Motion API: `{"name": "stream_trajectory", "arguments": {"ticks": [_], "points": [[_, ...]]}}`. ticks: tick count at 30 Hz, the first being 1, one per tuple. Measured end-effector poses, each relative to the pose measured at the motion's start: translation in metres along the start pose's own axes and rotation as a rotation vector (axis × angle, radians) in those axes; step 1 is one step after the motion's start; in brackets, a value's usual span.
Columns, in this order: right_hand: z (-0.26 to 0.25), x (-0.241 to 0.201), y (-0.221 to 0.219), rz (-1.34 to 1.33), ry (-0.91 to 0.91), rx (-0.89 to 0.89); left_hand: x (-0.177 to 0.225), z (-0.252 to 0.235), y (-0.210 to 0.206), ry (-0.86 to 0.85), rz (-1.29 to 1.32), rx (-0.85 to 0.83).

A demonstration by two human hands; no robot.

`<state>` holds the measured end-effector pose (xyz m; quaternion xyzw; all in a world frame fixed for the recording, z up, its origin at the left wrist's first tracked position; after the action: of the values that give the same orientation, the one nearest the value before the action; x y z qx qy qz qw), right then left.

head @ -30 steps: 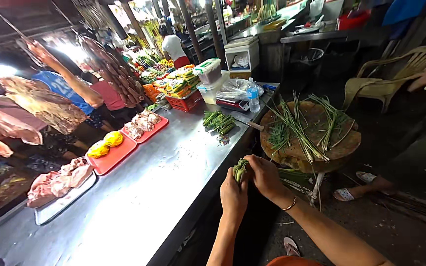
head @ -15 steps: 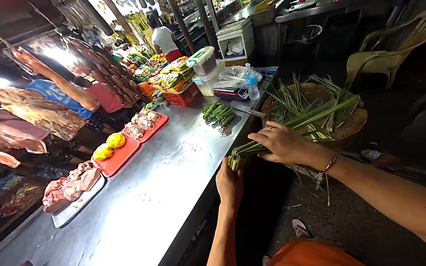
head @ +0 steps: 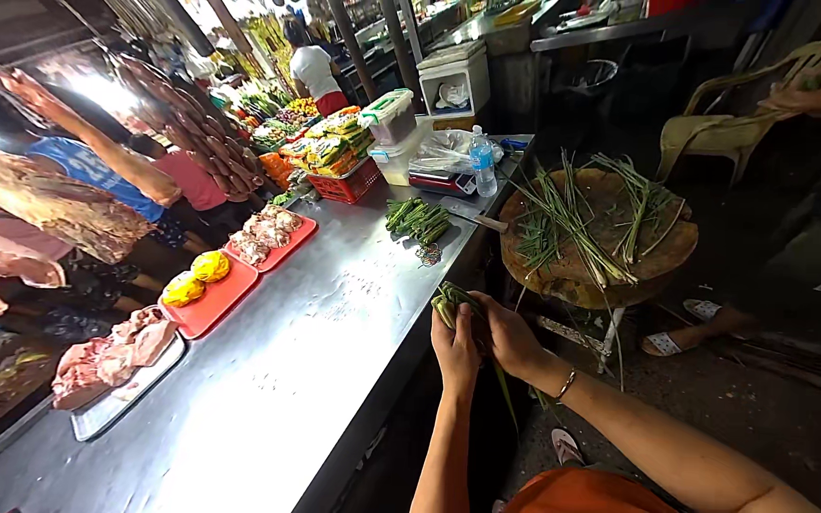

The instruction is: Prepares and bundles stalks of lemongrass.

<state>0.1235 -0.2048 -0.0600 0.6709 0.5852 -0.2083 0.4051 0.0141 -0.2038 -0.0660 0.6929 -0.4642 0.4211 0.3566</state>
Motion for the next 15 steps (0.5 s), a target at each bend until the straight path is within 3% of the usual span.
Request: {"name": "stream_trajectory", "arguments": {"ticks": [9,13,15], "points": [[0.003,0.013,-0.017,0.11,0.064,0.011,-0.025,-0.009,0.0,0.085,-0.032,0.022],[-0.006,0.022,-0.025,0.029,0.038,-0.164,-0.04,-0.016,0.005,0.14,0.05,0.055],[-0.009,0.027,-0.03,-0.034,-0.065,-0.307,-0.044,-0.02,0.007,0.149,0.071,0.091]]}}
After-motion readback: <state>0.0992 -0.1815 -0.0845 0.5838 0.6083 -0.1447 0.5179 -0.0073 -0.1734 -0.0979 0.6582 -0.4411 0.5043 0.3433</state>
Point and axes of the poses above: each hand's wrist, its own z-axis away from the middle knuckle, its own y-axis out of the back of the hand, x = y × z, the point moved 9 cm from there along -z, towards the middle knuckle, and after that the axes turned 14 degrees about -z, right-handed, at the moved point
